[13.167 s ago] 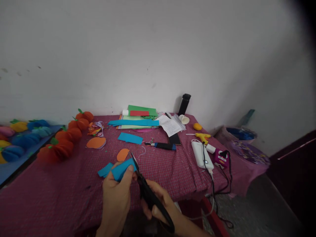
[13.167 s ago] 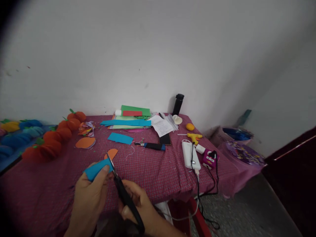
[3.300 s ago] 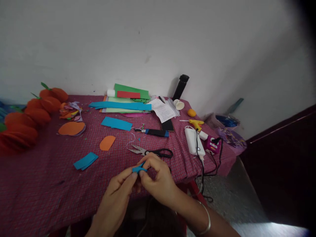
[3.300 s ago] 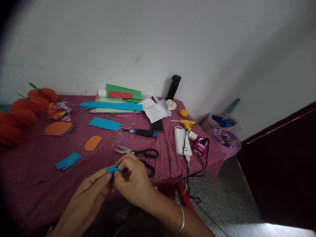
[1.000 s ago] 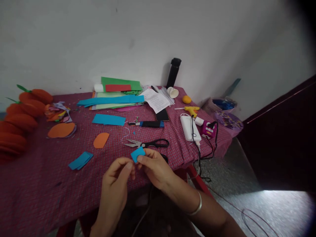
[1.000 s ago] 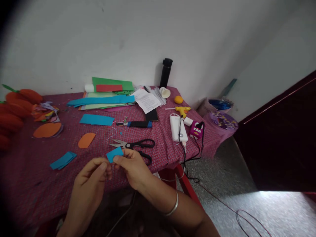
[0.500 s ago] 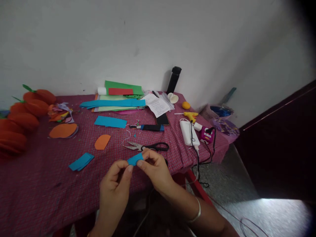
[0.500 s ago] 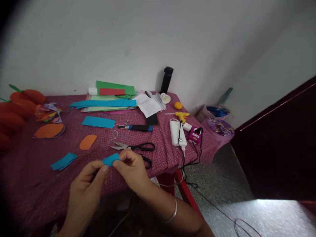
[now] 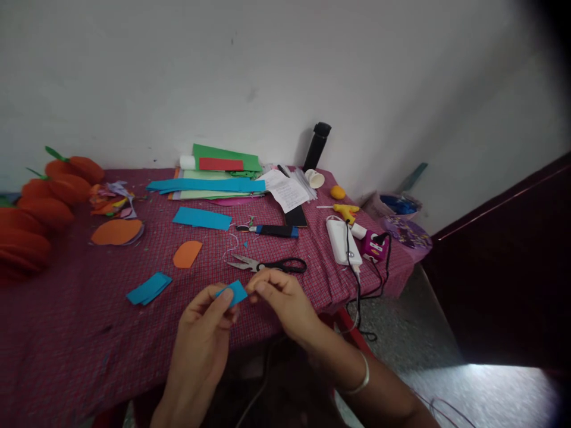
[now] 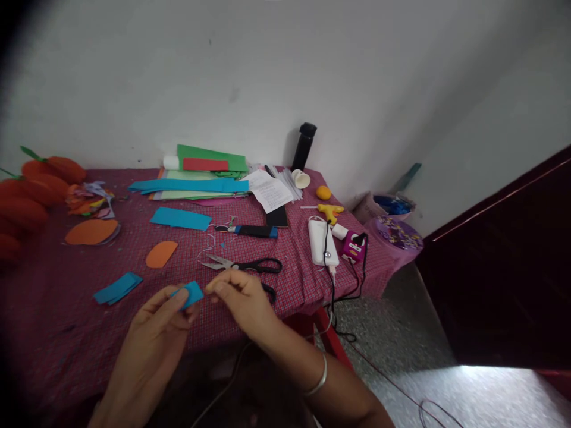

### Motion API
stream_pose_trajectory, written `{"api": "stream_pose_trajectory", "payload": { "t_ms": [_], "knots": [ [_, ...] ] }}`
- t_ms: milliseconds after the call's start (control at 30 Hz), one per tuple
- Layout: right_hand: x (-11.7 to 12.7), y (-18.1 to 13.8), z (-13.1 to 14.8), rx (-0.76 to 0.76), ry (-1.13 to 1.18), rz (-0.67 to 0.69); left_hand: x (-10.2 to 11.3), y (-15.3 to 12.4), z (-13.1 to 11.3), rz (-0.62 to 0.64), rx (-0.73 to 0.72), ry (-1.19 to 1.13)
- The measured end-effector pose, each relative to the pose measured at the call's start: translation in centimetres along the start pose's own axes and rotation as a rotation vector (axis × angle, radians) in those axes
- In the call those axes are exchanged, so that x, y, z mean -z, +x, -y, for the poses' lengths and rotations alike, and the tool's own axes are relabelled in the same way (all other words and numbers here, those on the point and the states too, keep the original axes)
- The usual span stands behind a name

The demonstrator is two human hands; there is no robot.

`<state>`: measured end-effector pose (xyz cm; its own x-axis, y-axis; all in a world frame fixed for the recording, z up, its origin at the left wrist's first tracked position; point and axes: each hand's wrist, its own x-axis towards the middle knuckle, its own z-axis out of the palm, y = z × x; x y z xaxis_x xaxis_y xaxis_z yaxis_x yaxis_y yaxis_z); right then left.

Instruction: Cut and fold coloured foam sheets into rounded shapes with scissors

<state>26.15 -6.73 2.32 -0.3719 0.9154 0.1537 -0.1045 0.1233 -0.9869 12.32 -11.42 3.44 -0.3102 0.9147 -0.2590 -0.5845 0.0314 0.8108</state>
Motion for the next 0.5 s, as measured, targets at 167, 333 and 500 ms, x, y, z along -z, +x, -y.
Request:
{"api": "stream_pose_trajectory", "payload": {
  "t_ms": [167,333,500],
  "knots": [
    [5.1,-0.1,-0.9,0.124,-0.728,0.018,0.3,0.0,-0.4,-0.066,0.068,-0.092],
    [7.1,-1.1,-1.5,0.141,-1.049,0.155,0.1,-0.4,-0.2,-0.041,0.054,-0.068],
    [6.9,-0.6,-0.4,0.022,-1.263,0.157,0.0,-0.9,-0.4,-0.049,0.020,-0.042]
  ]
}}
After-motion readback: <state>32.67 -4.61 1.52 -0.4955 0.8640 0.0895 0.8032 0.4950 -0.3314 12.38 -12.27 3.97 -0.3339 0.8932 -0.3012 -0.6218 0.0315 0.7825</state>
